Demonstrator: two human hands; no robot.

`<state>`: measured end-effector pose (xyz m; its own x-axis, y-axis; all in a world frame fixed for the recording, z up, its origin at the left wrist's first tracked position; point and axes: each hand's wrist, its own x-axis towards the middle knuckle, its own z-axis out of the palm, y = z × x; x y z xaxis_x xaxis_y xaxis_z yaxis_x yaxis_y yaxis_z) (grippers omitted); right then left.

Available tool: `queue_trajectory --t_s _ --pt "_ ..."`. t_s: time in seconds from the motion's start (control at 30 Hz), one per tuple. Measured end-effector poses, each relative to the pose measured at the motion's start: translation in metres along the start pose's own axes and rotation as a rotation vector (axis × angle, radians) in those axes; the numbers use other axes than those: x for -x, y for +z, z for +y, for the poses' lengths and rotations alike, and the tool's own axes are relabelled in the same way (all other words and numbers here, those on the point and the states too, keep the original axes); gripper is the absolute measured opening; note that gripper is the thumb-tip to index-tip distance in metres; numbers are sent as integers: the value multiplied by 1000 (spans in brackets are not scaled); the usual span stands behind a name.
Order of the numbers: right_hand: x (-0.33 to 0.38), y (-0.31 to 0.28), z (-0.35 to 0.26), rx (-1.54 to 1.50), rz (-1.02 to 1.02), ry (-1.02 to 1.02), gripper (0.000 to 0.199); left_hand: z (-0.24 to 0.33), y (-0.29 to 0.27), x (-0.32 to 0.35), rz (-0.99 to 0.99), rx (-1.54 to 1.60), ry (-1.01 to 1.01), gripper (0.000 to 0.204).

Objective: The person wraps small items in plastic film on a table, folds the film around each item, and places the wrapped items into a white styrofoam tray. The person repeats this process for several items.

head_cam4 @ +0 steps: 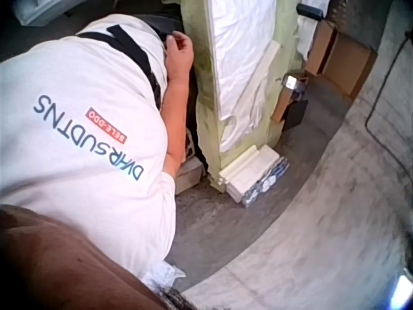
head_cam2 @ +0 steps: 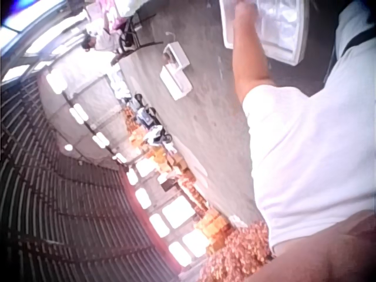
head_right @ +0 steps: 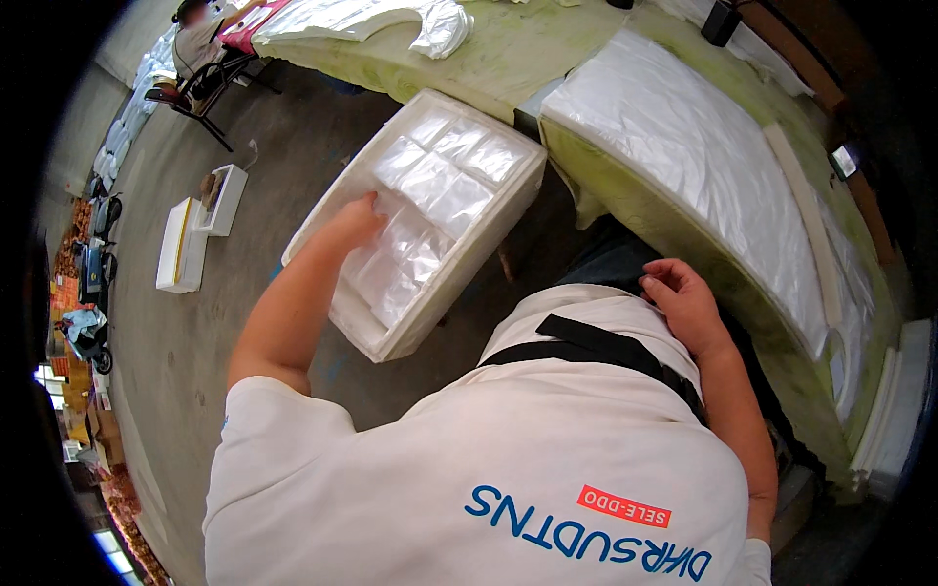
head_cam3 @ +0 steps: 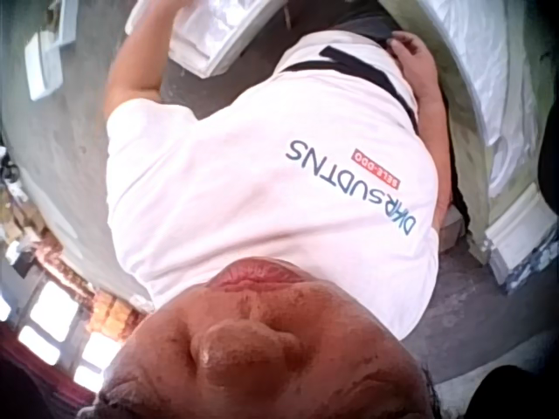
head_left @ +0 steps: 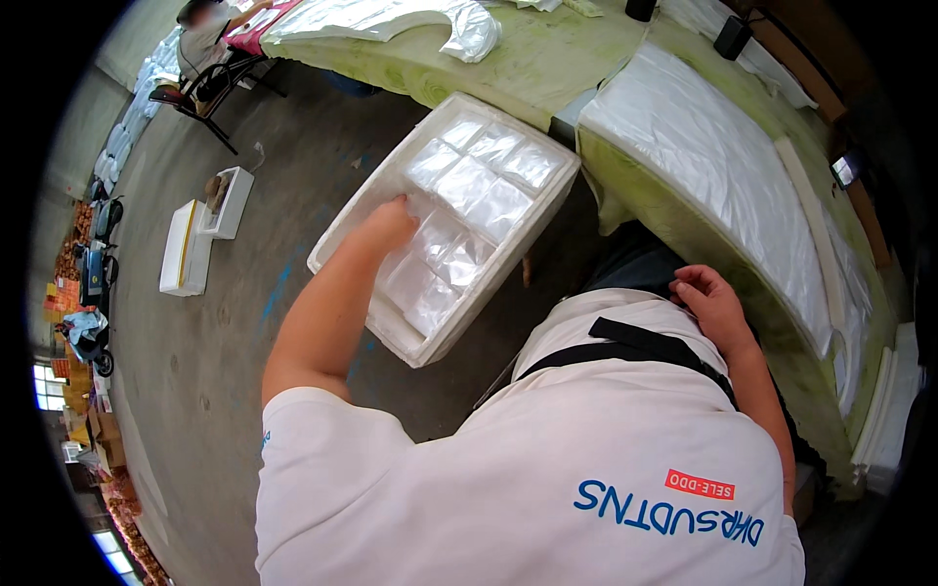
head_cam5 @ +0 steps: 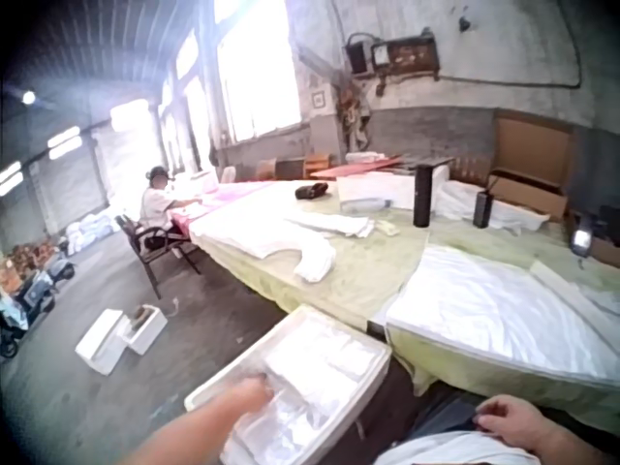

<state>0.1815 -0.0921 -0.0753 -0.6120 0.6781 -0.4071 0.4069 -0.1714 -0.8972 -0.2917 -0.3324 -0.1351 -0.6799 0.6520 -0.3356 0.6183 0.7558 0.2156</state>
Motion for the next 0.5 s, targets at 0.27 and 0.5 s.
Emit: queue_trajectory --t_s 0.27,0.5 --pt "-4 -3 6 44 -9 -28 24 1 5 -10 -55 -33 47 69" --pt "-3 -6 7 52 -18 -5 24 4 -14 31 97 123 120 48"
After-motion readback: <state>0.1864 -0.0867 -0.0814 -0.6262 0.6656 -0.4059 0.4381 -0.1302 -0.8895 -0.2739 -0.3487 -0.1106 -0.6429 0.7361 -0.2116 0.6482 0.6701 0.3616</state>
